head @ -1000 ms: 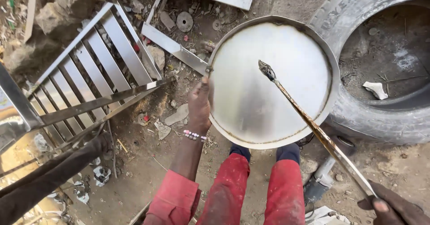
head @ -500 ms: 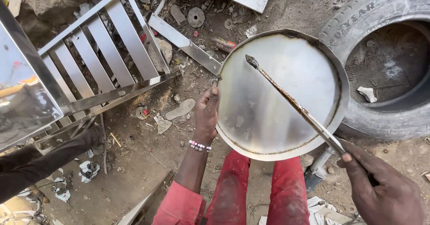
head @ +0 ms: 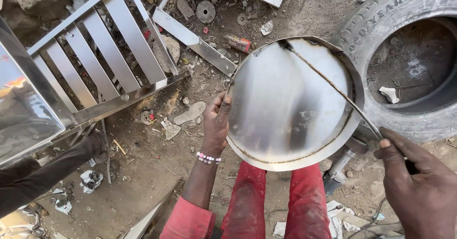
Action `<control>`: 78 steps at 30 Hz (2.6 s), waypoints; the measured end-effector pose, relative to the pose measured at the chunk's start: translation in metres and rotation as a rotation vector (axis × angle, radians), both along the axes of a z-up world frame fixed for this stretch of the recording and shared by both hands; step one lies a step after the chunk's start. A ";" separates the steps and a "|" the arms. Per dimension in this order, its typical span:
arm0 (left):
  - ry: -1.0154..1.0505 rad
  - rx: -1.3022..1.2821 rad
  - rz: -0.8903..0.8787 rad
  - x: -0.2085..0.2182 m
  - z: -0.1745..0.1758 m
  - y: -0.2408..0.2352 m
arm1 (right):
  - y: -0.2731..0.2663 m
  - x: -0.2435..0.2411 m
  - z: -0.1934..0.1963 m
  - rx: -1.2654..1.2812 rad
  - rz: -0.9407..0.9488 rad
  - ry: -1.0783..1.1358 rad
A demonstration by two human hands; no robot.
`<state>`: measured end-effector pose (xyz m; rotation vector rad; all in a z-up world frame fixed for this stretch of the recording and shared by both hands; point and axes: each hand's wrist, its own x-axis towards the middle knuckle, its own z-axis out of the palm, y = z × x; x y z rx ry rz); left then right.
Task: Grinding the edges of a metal wok and applying a cleaning or polishing substance to its interior using a metal rod.
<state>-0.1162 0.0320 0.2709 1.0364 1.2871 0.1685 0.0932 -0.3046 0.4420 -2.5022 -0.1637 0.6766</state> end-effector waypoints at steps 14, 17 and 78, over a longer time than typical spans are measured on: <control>0.074 0.122 0.028 0.004 0.002 0.008 | 0.007 -0.031 -0.020 0.090 -0.245 0.043; 0.039 0.105 0.117 0.009 0.009 0.010 | 0.002 -0.030 -0.023 0.045 -0.215 -0.018; 0.014 -0.026 0.286 0.016 0.047 0.006 | -0.109 -0.005 -0.087 0.168 0.300 -0.432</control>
